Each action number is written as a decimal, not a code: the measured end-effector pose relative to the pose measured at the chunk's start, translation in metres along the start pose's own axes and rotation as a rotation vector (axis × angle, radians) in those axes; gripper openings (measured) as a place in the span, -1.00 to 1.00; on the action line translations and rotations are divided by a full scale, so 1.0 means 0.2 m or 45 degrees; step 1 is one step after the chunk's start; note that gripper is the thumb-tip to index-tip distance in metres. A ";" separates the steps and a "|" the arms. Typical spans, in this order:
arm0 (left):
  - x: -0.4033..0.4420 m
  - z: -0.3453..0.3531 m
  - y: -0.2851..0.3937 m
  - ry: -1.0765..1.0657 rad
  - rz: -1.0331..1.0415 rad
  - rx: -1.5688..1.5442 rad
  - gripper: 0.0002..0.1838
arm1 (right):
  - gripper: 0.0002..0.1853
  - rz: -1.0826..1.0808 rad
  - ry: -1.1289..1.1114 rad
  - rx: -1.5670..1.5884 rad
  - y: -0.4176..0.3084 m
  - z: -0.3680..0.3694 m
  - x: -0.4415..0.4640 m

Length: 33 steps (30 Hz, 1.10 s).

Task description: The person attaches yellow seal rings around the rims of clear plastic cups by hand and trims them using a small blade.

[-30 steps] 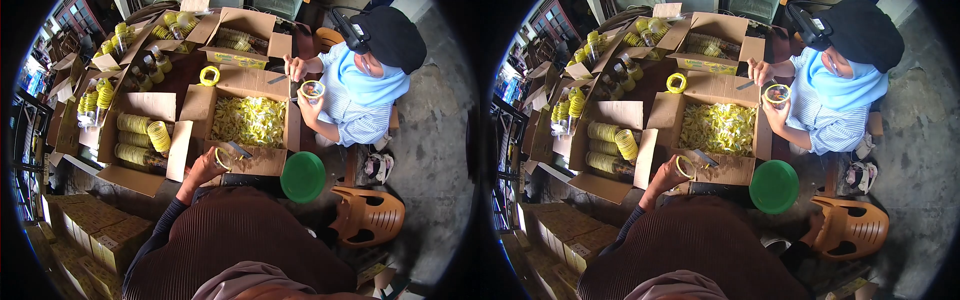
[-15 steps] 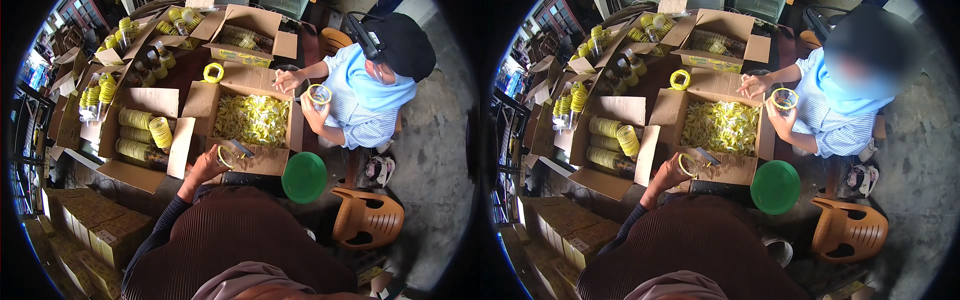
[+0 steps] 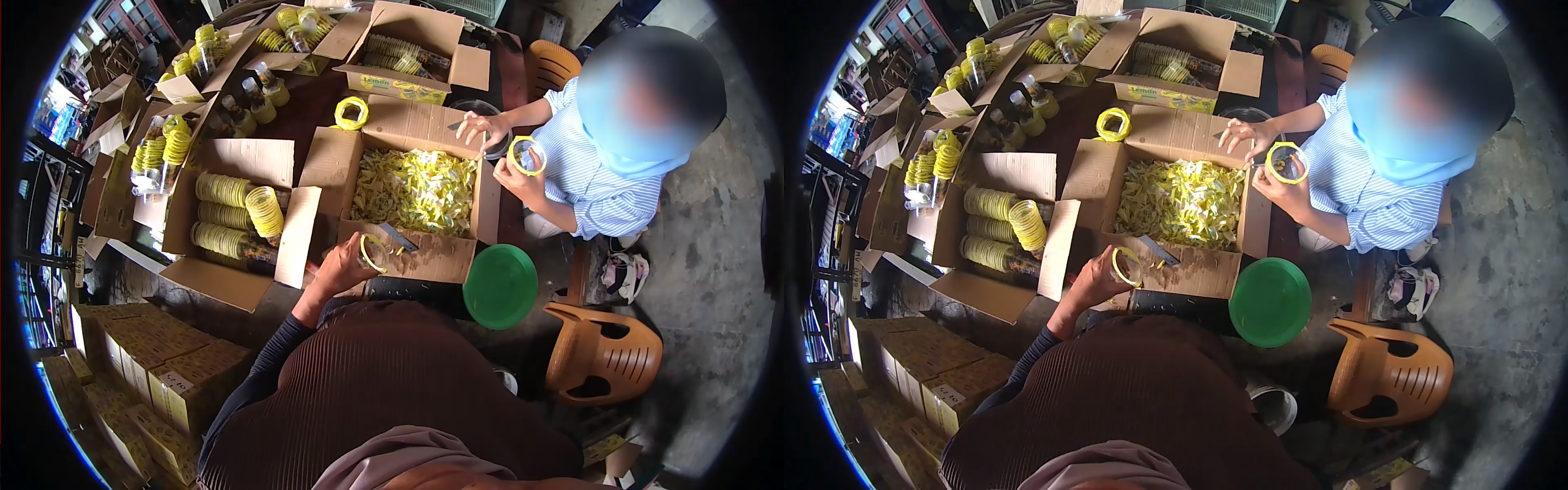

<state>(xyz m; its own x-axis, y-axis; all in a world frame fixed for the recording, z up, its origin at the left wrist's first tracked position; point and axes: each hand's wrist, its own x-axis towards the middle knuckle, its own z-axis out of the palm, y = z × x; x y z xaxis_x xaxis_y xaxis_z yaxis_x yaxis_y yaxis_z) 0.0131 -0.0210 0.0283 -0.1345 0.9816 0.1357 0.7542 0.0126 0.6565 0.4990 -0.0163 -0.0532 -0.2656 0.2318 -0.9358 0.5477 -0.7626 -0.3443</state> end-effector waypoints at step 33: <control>0.14 -0.21 0.24 -0.009 0.056 -0.428 -0.25 | -0.18 -1.153 -1.139 0.858 -1.63 0.77 -0.23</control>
<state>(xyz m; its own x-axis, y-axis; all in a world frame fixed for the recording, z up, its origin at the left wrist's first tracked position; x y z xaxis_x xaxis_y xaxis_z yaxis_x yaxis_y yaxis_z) 0.0188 -0.0004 0.0956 -0.1008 0.9812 0.1648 0.5051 -0.0922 0.8581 0.2098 0.1286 0.1150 -0.8507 0.5249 0.0288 -0.4808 -0.7547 -0.4465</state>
